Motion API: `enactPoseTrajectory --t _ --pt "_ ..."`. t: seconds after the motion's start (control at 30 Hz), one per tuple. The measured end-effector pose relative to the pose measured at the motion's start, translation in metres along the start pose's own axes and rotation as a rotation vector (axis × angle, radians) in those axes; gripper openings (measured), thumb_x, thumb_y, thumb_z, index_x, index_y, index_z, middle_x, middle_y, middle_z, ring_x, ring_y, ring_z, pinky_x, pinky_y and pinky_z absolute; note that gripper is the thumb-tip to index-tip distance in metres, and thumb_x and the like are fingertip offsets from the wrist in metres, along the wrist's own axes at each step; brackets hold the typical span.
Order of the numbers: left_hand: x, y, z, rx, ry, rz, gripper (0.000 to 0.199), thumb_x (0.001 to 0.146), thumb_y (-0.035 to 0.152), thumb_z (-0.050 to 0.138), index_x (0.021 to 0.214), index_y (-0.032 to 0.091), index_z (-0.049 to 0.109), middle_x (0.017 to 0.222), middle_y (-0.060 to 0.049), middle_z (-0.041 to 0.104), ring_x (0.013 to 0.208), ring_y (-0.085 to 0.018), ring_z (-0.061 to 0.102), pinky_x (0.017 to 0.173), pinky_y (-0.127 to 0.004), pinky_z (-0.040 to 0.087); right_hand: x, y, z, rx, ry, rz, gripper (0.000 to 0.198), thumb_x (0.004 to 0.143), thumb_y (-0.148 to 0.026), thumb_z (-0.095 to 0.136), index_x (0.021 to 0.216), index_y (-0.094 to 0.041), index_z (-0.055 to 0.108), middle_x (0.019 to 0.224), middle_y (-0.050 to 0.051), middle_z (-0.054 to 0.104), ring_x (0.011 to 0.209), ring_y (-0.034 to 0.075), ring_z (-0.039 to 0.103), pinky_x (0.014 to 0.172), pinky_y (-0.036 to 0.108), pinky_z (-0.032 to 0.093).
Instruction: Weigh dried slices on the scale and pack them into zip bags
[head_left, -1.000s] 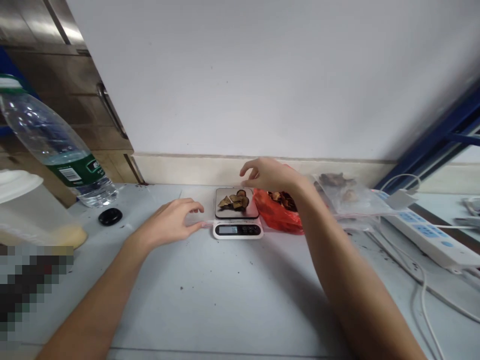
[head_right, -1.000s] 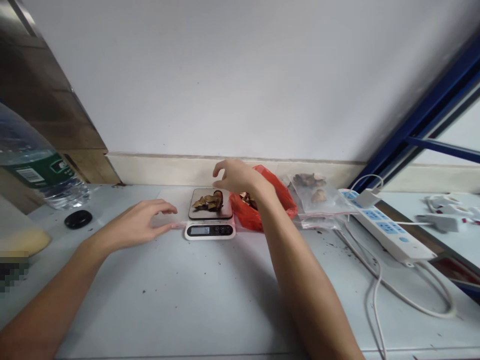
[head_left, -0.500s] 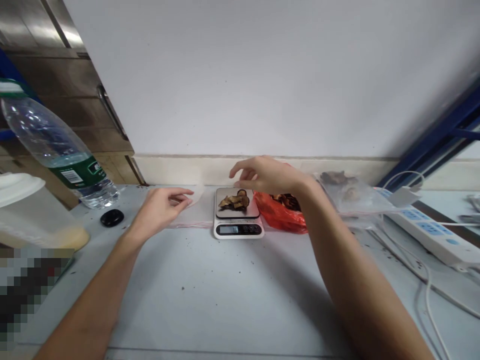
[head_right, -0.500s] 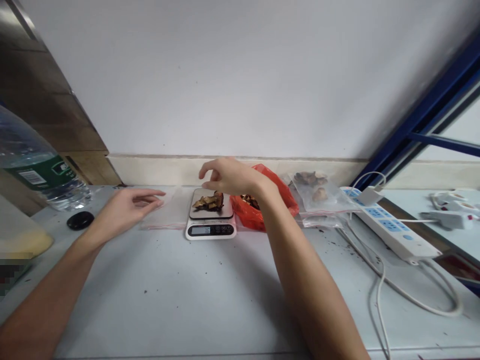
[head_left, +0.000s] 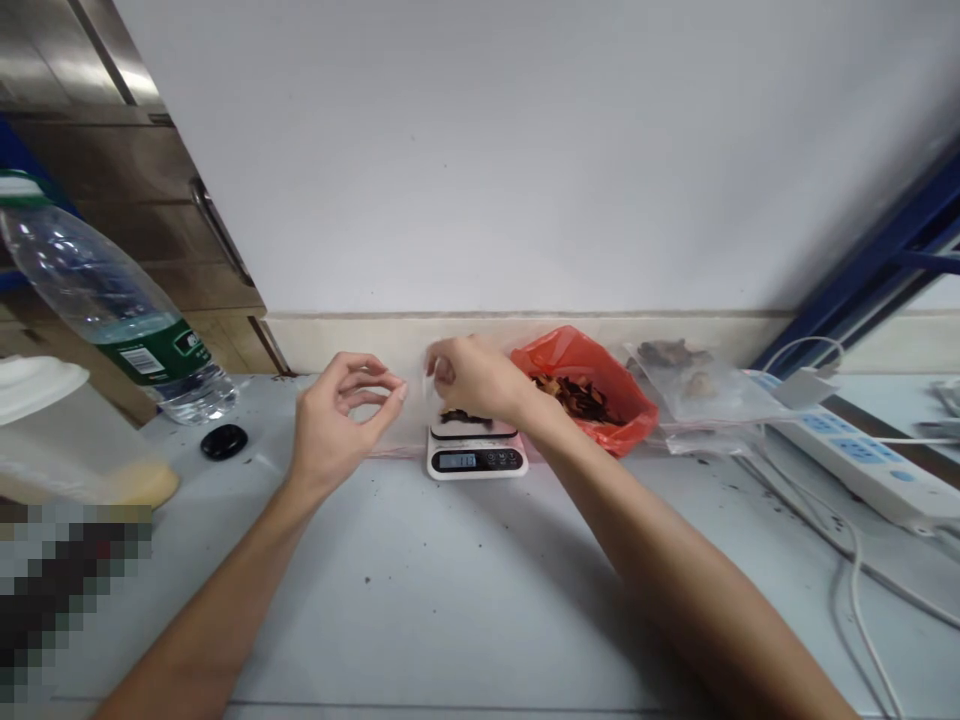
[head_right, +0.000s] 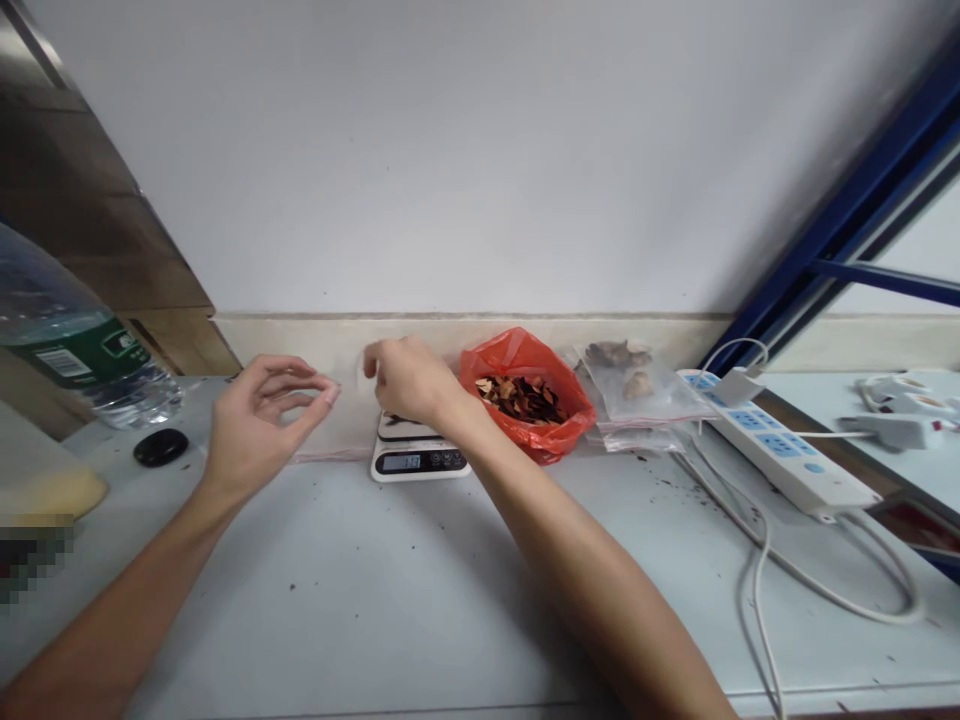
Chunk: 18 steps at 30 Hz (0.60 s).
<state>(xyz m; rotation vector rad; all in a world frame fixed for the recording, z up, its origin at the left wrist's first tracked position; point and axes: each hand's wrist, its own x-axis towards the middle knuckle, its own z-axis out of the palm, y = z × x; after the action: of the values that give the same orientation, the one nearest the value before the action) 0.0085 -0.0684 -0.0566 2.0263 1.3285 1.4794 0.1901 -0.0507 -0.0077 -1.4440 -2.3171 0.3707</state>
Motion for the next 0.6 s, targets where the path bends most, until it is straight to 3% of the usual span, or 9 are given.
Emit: enactPoseTrajectory --t 0.07,0.13,0.23,0.37,0.6 --pt "0.0 -0.003 0.0 0.119 -0.031 0.152 0.052 0.079 0.056 0.072 0.116 0.022 0.058 0.124 -0.011 0.068 0.119 -0.03 0.065 0.1 -0.045 0.056 0.001 -0.001 0.002 0.054 0.077 -0.037 0.025 0.076 -0.001 0.062 0.093 -0.016 0.072 0.083 0.004 0.072 0.074 0.015 0.06 0.065 0.024 0.04" --pt "0.002 -0.006 -0.002 0.253 -0.117 0.245 0.084 0.068 0.061 0.082 0.136 0.025 0.05 0.149 -0.014 0.052 0.141 -0.036 0.045 0.115 -0.054 0.042 0.0 -0.002 0.002 0.106 0.078 -0.092 0.012 0.075 -0.009 0.07 0.085 -0.016 0.071 0.081 0.002 0.07 0.073 0.015 0.061 0.067 0.025 0.041" --pt "0.004 -0.012 -0.005 0.323 -0.25 0.299 0.112 0.059 0.063 0.088 0.15 0.026 0.036 0.158 -0.015 0.041 0.151 -0.04 0.028 0.122 -0.06 0.027 -0.001 -0.001 0.0 0.184 0.021 -0.194 0.017 0.07 -0.025 0.082 0.077 -0.016 0.069 0.081 0.002 0.07 0.075 0.015 0.062 0.071 0.027 0.042" --pt "0.004 -0.017 -0.009 0.293 -0.298 0.335 0.107 0.062 0.061 0.087 0.149 0.024 0.037 0.15 -0.016 0.048 0.144 -0.038 0.04 0.12 -0.056 0.033 -0.001 0.006 -0.002 0.317 -0.042 -0.27 0.018 0.076 -0.029 0.077 0.072 -0.016 0.065 0.076 0.001 0.068 0.074 0.015 0.061 0.074 0.029 0.044" --pt "0.004 -0.014 -0.007 0.299 -0.355 0.261 0.104 0.059 0.057 0.088 0.145 0.023 0.041 0.138 -0.013 0.052 0.133 -0.036 0.047 0.116 -0.053 0.038 0.001 0.016 -0.005 0.486 -0.135 -0.251 0.008 0.079 -0.018 0.065 0.075 -0.018 0.058 0.082 0.001 0.067 0.077 0.014 0.063 0.071 0.027 0.048"
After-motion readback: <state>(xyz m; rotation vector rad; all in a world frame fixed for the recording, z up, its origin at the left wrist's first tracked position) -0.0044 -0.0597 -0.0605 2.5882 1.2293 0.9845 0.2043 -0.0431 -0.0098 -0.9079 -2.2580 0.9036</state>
